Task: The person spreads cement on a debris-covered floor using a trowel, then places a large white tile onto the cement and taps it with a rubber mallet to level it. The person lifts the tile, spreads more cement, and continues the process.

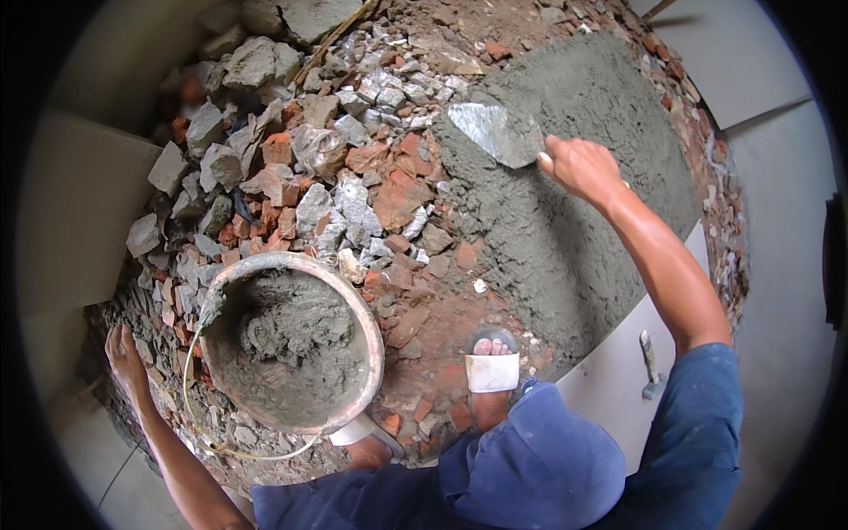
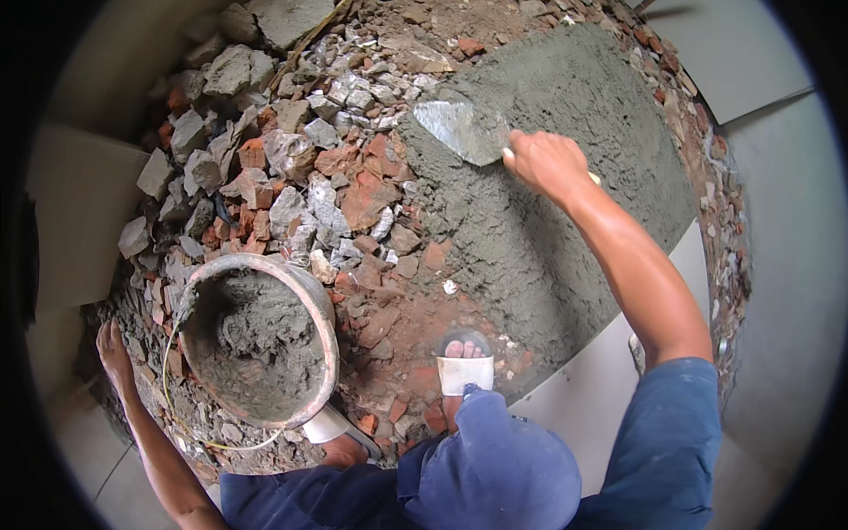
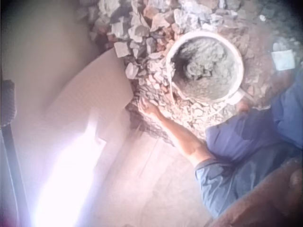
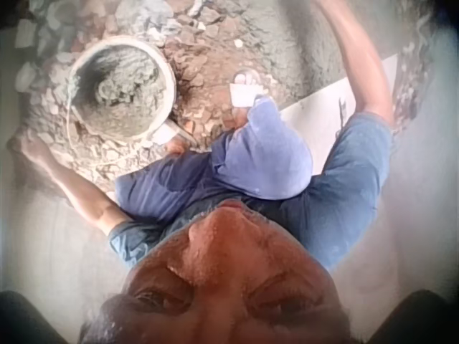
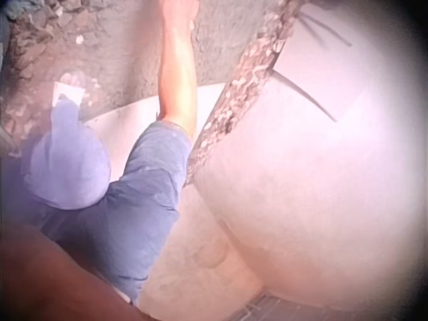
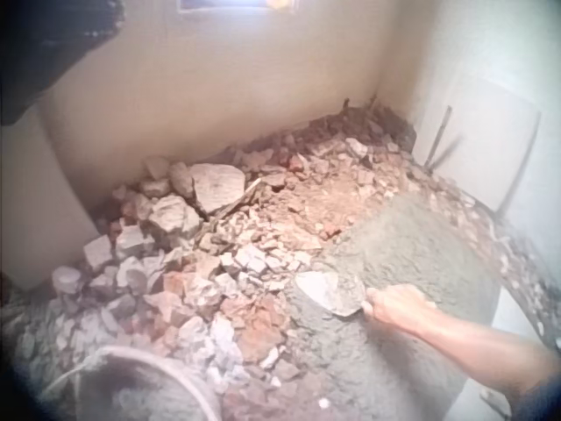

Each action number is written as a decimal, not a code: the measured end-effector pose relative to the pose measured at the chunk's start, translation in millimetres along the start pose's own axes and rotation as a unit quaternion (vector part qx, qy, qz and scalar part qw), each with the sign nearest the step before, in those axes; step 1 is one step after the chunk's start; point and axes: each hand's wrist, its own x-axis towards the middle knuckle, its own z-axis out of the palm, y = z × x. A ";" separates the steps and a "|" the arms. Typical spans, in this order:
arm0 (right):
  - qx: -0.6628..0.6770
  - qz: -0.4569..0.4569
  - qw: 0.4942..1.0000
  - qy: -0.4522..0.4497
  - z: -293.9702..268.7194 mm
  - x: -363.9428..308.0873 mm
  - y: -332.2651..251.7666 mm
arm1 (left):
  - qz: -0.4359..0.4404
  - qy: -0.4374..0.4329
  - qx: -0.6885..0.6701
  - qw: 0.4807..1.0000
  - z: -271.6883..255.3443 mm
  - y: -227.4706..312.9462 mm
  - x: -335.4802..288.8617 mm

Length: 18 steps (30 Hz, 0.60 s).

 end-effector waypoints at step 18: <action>0.013 0.001 0.999 -0.036 24.8 20.2 38.1 | -0.011 -0.024 0.057 0.998 -13.4 -21.6 -33.8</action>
